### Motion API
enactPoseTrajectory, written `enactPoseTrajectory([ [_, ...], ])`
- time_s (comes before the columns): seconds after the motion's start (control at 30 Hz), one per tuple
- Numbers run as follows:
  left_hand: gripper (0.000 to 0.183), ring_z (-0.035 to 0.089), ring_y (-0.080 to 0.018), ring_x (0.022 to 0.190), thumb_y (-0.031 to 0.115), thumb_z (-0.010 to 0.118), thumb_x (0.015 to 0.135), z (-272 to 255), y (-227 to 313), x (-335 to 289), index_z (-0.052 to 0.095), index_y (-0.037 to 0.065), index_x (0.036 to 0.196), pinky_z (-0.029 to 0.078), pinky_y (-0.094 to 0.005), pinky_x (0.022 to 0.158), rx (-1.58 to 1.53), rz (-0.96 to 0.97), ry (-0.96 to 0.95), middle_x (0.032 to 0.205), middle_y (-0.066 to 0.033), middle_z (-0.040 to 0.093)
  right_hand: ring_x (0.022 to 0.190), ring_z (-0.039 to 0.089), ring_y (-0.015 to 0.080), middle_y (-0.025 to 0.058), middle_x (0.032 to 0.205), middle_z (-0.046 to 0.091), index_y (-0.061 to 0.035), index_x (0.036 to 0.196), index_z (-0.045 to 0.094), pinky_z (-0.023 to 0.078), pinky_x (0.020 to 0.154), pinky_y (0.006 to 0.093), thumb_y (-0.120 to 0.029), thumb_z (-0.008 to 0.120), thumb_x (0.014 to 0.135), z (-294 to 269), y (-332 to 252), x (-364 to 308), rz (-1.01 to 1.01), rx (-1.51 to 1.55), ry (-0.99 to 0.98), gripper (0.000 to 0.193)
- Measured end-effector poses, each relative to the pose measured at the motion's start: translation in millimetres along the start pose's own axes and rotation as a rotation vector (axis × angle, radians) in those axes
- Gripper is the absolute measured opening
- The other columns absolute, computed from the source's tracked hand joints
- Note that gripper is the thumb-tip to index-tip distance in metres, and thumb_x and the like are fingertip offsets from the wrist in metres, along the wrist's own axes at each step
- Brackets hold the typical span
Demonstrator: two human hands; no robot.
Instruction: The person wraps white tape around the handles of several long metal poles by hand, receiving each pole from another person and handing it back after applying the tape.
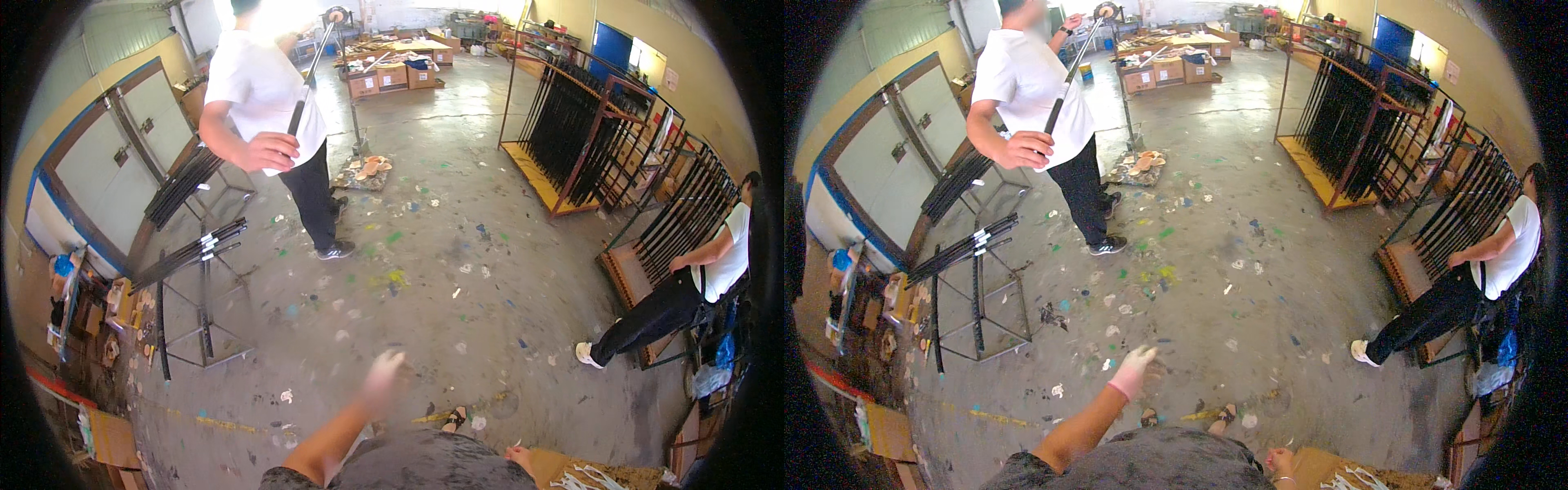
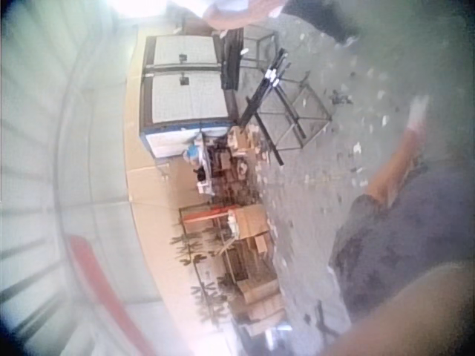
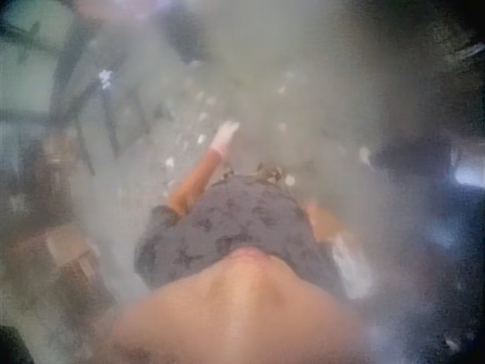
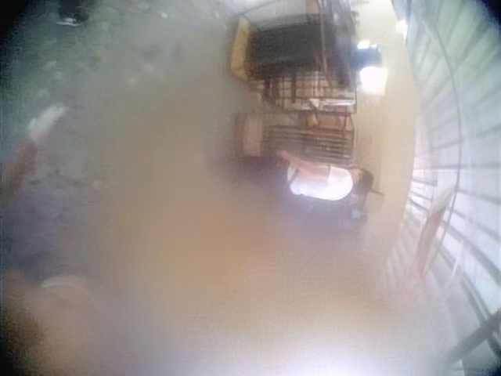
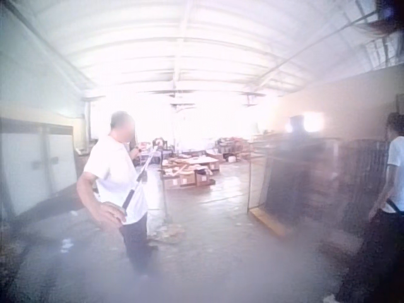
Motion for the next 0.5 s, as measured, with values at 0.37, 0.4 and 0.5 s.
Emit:
enactPoseTrajectory([
  [0.37,0.071,0.046,-0.0384,0.120,0.021,0.073,0.074,11.1,235.6,-28.2,0.042,-0.003,0.132,0.033,-0.0433,0.106,0.992,1.087,0.571,0.129,-0.0240,0.048,0.050,0.059,0.0188,0.0105,0.065,0.062,-0.0024,0.088,0.060,0.048,0.042,0.0328,-0.015,0.065,0.086,-2.4,-13.9,-7.7,0.016,0.141,0.010,0.014],
  [0.4,0.072,0.043,-0.0385,0.123,0.021,0.075,0.073,2.9,259.9,-30.6,0.042,-0.004,0.132,0.032,-0.0439,0.106,1.038,1.166,0.694,0.129,-0.0245,0.048,0.050,0.059,0.0188,0.0104,0.065,0.062,-0.0021,0.088,0.060,0.047,0.042,0.0324,-0.015,0.065,0.086,-2.4,-12.3,-5.2,-0.024,0.181,0.021,0.014],
  [0.5,0.077,0.043,-0.0405,0.123,0.020,0.077,0.070,-22.4,336.2,-20.5,0.040,-0.008,0.131,0.033,-0.0445,0.106,1.181,1.293,0.911,0.130,-0.0268,0.046,0.049,0.059,0.0180,0.0090,0.065,0.062,-0.0010,0.085,0.060,0.047,0.042,0.0313,-0.015,0.066,0.085,-7.2,-7.6,-5.5,-0.101,0.167,0.107,0.015],
])
Point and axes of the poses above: each hand's wrist, its own x-axis towards the middle knuckle, its own z-axis out of the palm, y = z × x, the point moved 8 cm from there along x, towards the middle knuckle
